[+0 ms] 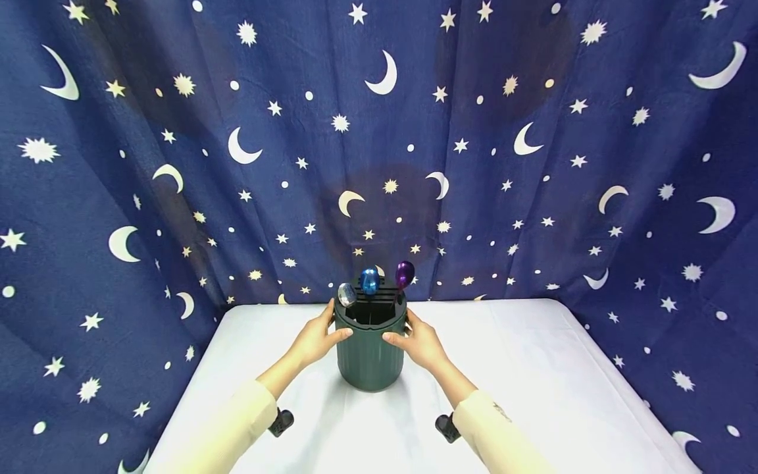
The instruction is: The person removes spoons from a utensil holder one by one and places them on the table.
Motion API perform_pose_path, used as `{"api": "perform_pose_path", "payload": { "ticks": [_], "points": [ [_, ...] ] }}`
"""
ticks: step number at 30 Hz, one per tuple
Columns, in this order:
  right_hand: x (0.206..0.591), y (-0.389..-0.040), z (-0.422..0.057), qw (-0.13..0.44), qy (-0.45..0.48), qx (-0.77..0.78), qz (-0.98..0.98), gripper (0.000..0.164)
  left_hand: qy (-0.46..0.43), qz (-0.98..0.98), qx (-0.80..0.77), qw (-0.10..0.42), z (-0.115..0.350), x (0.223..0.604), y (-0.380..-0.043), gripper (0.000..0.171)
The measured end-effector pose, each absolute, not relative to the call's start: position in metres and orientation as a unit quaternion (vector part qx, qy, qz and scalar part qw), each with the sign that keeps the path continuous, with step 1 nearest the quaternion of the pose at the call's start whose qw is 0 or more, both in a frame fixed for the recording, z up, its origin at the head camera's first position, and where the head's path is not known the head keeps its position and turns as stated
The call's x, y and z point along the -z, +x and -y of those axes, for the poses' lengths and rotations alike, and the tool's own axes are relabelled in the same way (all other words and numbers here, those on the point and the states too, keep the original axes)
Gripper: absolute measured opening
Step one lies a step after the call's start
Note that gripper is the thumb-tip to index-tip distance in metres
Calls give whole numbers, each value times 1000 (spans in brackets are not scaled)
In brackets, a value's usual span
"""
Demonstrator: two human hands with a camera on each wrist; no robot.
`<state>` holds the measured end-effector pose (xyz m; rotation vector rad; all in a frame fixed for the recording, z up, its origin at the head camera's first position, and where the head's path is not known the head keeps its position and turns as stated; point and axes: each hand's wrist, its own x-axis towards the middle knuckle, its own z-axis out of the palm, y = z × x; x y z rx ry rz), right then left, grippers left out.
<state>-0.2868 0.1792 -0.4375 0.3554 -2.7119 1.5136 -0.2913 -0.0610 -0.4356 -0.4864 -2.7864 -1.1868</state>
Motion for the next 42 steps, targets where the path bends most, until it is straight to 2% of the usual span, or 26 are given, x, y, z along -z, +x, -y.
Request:
{"api": "perform_pose_path", "payload": {
  "ticks": [5, 9, 14, 18, 22, 26, 34, 42],
  "points": [
    [436, -283, -179, 6, 107, -468, 877, 82, -172, 909, 377, 49, 61, 431, -284, 88],
    [435, -281, -180, -1, 116, -467, 877, 83, -165, 911, 375, 36, 60, 433, -284, 97],
    [429, -284, -189, -49, 154, -437, 885, 86, -151, 925, 348, 16, 60, 435, -289, 113],
    [410, -297, -207, -75, 156, -420, 891, 87, -163, 940, 298, 37, 60, 431, -296, 117],
    [384, -315, -222, -43, 134, -455, 879, 77, -181, 959, 207, 70, 61, 429, -300, 114],
    [367, -327, -223, -31, 110, -490, 864, 64, -191, 965, 157, 81, 63, 431, -302, 108],
    [365, -339, -208, -51, 94, -618, 779, 45, -194, 936, 284, 70, 64, 440, -304, 107],
    [370, -346, -205, -71, 69, -646, 757, 33, -153, 902, 403, 34, 62, 452, -308, 119]
  ]
}}
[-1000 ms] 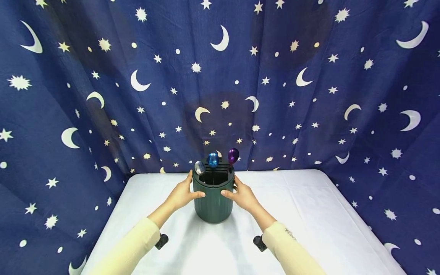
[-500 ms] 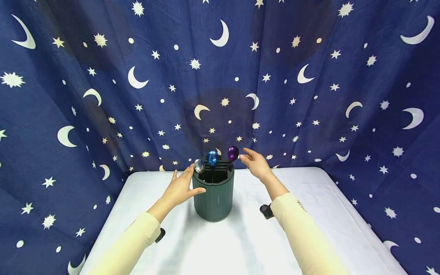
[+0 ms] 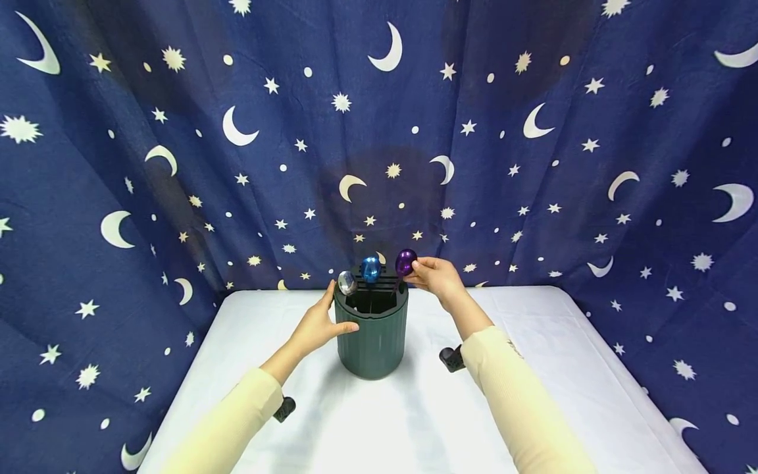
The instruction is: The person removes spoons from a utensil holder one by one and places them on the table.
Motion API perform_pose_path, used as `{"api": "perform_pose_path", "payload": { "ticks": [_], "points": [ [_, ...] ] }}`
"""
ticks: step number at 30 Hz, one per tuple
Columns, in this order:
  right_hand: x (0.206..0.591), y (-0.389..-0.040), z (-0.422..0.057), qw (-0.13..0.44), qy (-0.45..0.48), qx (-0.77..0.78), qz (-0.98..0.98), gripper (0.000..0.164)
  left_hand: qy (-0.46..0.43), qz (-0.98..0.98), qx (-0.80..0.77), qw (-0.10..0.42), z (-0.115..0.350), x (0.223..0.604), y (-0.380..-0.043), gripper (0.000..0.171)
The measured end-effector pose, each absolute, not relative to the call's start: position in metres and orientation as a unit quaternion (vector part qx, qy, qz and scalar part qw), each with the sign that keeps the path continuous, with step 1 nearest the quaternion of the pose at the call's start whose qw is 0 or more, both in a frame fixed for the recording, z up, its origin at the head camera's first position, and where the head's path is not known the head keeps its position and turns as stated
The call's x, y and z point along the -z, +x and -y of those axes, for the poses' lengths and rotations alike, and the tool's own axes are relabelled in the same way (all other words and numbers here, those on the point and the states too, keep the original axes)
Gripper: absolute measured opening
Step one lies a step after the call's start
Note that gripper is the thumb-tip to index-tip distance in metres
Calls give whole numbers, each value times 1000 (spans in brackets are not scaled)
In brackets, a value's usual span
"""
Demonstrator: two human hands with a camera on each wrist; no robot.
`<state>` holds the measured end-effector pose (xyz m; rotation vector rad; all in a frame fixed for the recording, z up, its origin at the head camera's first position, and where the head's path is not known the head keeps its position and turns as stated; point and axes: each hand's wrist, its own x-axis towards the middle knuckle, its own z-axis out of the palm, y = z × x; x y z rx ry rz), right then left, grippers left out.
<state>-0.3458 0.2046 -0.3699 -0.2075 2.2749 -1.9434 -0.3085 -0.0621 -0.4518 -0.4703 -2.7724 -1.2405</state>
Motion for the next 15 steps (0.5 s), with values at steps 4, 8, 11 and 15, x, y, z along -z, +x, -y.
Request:
{"api": "perform_pose_path", "payload": {
  "ticks": [4, 8, 11, 15],
  "points": [
    [368, -345, -204, 88, -65, 660, -743, 29, -142, 879, 455, 24, 58, 462, -312, 127],
    [367, -343, -204, 104, -63, 681, -722, 24, -137, 868, 475, 37, 55, 470, -315, 128],
    [366, -343, -203, 109, -61, 692, -711, 21, -135, 871, 470, 53, 55, 472, -315, 127],
    [366, -343, -202, 105, -68, 681, -721, 23, -132, 877, 459, 56, 56, 471, -315, 127]
  ]
}}
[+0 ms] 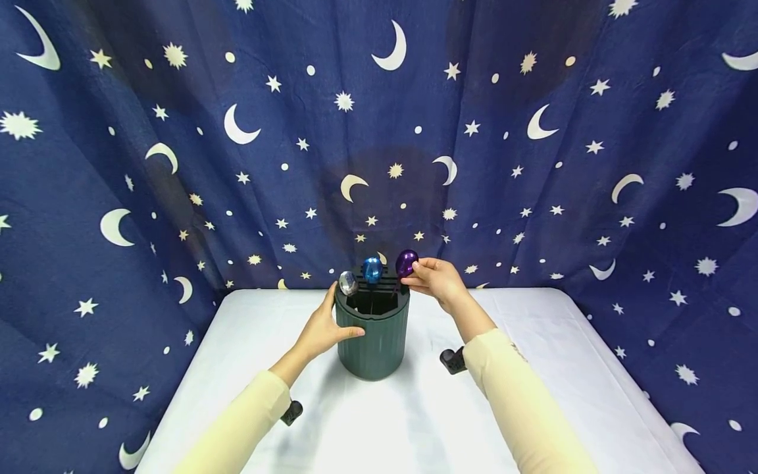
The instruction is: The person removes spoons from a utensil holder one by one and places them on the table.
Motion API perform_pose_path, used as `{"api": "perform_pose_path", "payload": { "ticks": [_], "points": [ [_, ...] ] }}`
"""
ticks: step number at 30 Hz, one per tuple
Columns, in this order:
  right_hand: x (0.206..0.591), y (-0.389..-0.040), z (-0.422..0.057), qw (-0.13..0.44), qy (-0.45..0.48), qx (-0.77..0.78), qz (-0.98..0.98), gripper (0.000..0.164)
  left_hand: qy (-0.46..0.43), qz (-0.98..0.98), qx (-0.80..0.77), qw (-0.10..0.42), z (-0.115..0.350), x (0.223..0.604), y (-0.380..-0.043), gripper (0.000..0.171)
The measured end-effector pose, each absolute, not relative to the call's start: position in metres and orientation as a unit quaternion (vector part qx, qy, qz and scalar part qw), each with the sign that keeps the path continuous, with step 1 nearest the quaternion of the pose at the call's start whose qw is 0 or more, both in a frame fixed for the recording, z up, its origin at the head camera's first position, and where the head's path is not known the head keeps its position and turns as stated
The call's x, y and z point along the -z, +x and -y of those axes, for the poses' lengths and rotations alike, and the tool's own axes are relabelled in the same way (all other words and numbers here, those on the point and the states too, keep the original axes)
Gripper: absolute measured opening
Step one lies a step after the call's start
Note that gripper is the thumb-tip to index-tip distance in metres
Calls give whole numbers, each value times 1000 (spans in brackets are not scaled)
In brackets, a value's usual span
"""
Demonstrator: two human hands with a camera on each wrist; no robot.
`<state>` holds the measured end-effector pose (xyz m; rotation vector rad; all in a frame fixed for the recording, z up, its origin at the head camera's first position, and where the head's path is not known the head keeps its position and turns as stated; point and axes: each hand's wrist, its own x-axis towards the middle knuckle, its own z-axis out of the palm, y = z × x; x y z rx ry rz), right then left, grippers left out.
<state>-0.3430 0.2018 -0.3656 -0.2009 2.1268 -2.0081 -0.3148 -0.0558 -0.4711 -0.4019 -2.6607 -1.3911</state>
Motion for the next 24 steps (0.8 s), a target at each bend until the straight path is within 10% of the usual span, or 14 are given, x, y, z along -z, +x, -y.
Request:
{"api": "perform_pose_path", "payload": {
  "ticks": [24],
  "points": [
    [250, -329, -215, 15, -121, 658, -743, 24, -132, 865, 482, 51, 55, 475, -316, 128]
  ]
}}
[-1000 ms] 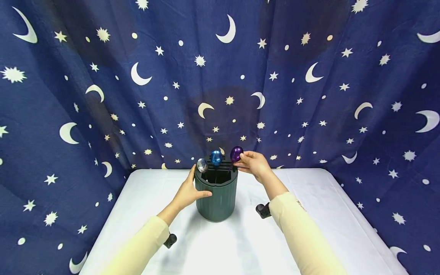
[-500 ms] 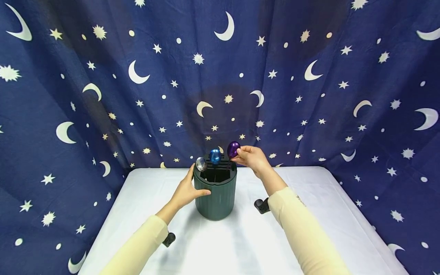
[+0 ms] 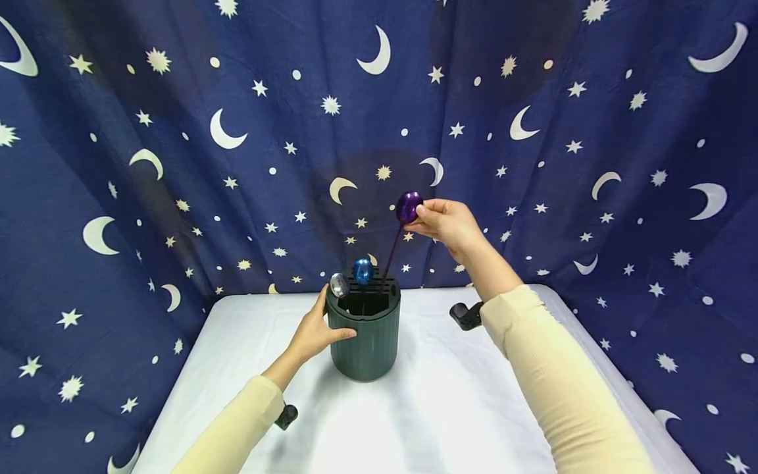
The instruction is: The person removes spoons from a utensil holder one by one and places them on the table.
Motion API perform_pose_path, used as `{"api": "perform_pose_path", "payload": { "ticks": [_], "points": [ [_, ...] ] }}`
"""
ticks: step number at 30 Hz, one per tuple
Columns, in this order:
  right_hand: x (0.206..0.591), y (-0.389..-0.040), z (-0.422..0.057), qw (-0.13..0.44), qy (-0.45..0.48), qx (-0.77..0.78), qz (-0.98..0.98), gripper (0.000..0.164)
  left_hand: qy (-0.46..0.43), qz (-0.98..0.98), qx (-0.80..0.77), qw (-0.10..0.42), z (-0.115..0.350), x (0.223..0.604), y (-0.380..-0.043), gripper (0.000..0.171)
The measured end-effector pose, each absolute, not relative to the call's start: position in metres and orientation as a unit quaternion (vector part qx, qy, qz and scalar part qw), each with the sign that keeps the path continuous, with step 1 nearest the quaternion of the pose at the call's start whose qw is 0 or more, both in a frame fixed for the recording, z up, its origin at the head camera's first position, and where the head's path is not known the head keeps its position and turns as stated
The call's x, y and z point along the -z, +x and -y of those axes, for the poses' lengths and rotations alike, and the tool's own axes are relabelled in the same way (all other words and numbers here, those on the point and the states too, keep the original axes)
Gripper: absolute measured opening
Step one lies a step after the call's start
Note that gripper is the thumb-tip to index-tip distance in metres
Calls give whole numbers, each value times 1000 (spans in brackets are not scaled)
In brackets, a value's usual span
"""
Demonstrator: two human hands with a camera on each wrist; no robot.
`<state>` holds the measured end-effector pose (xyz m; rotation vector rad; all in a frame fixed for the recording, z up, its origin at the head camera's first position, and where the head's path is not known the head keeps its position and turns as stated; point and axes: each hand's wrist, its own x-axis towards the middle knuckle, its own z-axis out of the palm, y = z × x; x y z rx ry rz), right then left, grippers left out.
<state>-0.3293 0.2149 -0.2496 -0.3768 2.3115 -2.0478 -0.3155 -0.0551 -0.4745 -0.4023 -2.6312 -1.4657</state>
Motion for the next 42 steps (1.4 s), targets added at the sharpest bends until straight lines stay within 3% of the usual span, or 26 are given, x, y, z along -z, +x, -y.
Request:
{"api": "perform_pose_path", "payload": {
  "ticks": [7, 13, 19, 26, 42],
  "points": [
    [214, -318, -250, -20, -101, 696, -711, 23, -138, 866, 479, 42, 49, 477, -317, 128],
    [214, -321, -274, -34, -85, 675, -732, 28, -120, 866, 483, 44, 56, 475, -317, 129],
    [258, -331, -292, -17, -49, 592, -804, 36, -116, 870, 478, 40, 62, 476, -318, 129],
    [328, -335, -312, 42, -9, 580, -814, 41, -120, 869, 478, 35, 56, 474, -320, 129],
    [433, -348, -300, 108, 33, 589, -800, 35, -115, 870, 480, 27, 56, 474, -325, 128]
  ]
}}
